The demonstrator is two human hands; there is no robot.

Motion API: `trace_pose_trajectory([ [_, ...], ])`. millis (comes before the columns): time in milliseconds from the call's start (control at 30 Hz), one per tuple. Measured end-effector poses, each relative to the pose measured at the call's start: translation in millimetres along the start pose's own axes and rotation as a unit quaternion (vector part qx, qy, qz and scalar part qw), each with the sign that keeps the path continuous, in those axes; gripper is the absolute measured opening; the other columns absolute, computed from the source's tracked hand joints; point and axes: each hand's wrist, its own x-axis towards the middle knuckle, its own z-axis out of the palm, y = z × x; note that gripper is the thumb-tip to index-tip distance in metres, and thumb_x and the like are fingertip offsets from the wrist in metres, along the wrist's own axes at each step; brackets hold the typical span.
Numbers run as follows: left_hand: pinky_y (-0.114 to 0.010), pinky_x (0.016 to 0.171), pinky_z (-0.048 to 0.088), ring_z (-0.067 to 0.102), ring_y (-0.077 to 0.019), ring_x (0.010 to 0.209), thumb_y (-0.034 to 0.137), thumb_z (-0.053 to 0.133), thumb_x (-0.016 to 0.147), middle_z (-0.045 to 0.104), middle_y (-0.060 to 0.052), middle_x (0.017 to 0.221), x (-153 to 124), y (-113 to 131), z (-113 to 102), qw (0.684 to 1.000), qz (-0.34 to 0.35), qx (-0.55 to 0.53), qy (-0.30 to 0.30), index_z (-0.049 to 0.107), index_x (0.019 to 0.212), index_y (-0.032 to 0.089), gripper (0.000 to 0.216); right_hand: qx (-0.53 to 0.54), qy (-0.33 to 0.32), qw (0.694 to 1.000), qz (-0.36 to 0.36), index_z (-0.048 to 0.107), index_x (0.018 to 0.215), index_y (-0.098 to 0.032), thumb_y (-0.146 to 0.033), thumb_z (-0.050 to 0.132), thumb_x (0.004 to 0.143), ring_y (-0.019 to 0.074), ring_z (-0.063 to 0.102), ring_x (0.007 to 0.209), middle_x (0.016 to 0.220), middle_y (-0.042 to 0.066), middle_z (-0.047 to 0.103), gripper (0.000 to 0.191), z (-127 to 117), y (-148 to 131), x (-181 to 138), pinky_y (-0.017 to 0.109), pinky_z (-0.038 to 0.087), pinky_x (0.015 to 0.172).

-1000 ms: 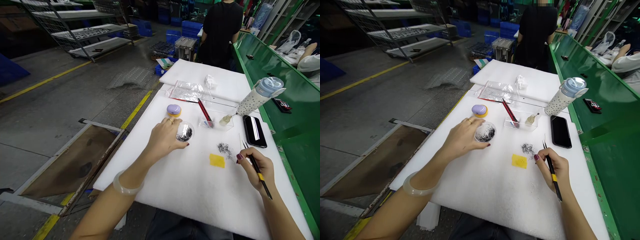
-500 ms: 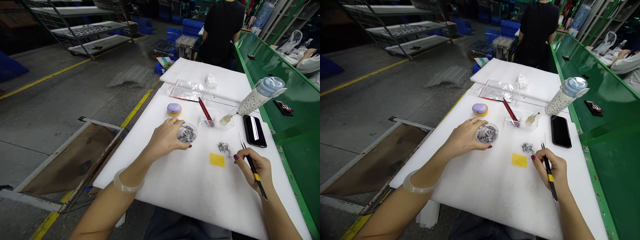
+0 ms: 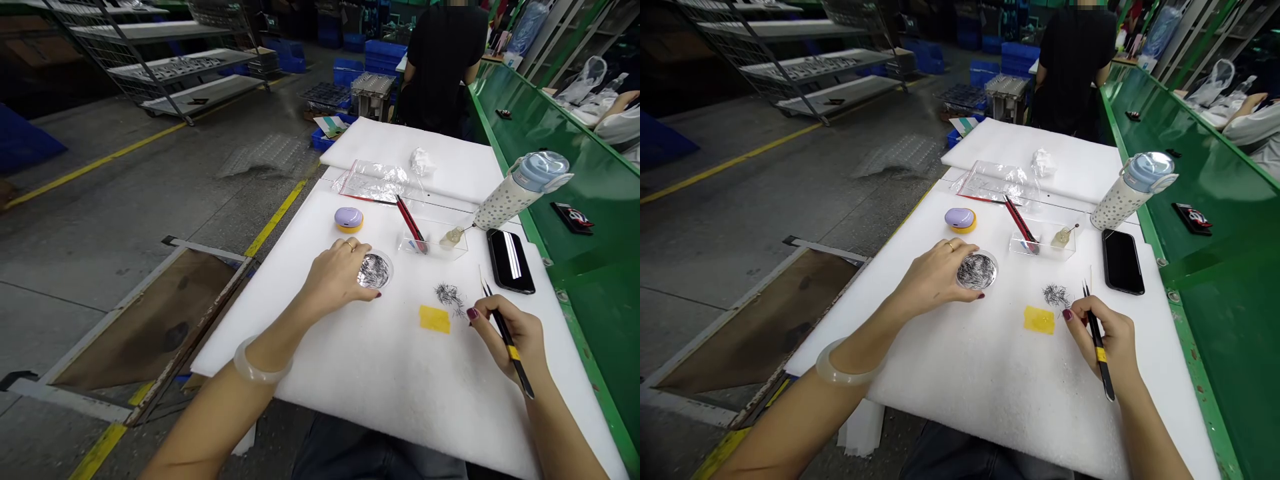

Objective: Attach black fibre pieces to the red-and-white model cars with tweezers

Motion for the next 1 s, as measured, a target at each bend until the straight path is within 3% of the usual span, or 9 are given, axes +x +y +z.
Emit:
trace_pose_trajectory([
  [367,-0.044,0.1,0.052,0.052,-0.0349,0.132,0.048,0.085,0.076,0.056,-0.011,0.145,-0.8,-5.5,-6.3,0.999,-0.029,0.002,0.031,0.053,0.141,0.019,0.078,-0.022,0.003,1.0,-0.015,0.058,0.08,-0.025,-0.03,0.063,0.095,0.011,0.045,0.055,0.065,-0.005,0.053,0.018,-0.1,-2.9,0.8,0.026,0.037,0.056],
  [700,-0.043,0.099,0.053,0.056,-0.0334,0.129,0.053,0.085,0.072,0.061,-0.008,0.138,0.0,-5.9,-4.6,0.999,-0.007,-0.031,0.015,0.055,0.139,0.022,0.08,-0.037,-0.007,0.999,-0.028,0.058,0.08,-0.025,-0.029,0.063,0.095,0.01,0.041,0.052,0.064,-0.006,0.053,0.017,-1.4,-2.8,1.8,0.026,0.034,0.053],
  [867,-0.044,0.105,0.051,0.053,-0.0331,0.135,0.053,0.084,0.073,0.056,-0.009,0.147,0.8,-8.3,-7.0,0.999,-0.013,-0.037,0.028,0.053,0.142,0.021,0.082,-0.04,-0.009,0.999,-0.029,0.057,0.08,-0.025,-0.03,0.063,0.095,0.0102,0.042,0.052,0.064,-0.005,0.052,0.018,-2.1,-2.5,1.9,0.026,0.035,0.053],
  [1000,-0.044,0.1,0.053,0.054,-0.0334,0.133,0.051,0.085,0.073,0.057,-0.008,0.145,0.0,-6.8,-7.6,0.999,-0.013,-0.03,0.035,0.054,0.141,0.022,0.08,-0.044,-0.015,0.999,-0.028,0.058,0.079,-0.025,-0.03,0.064,0.095,0.0101,0.043,0.052,0.063,-0.005,0.052,0.018,-2.4,-1.1,2.4,0.026,0.037,0.054],
])
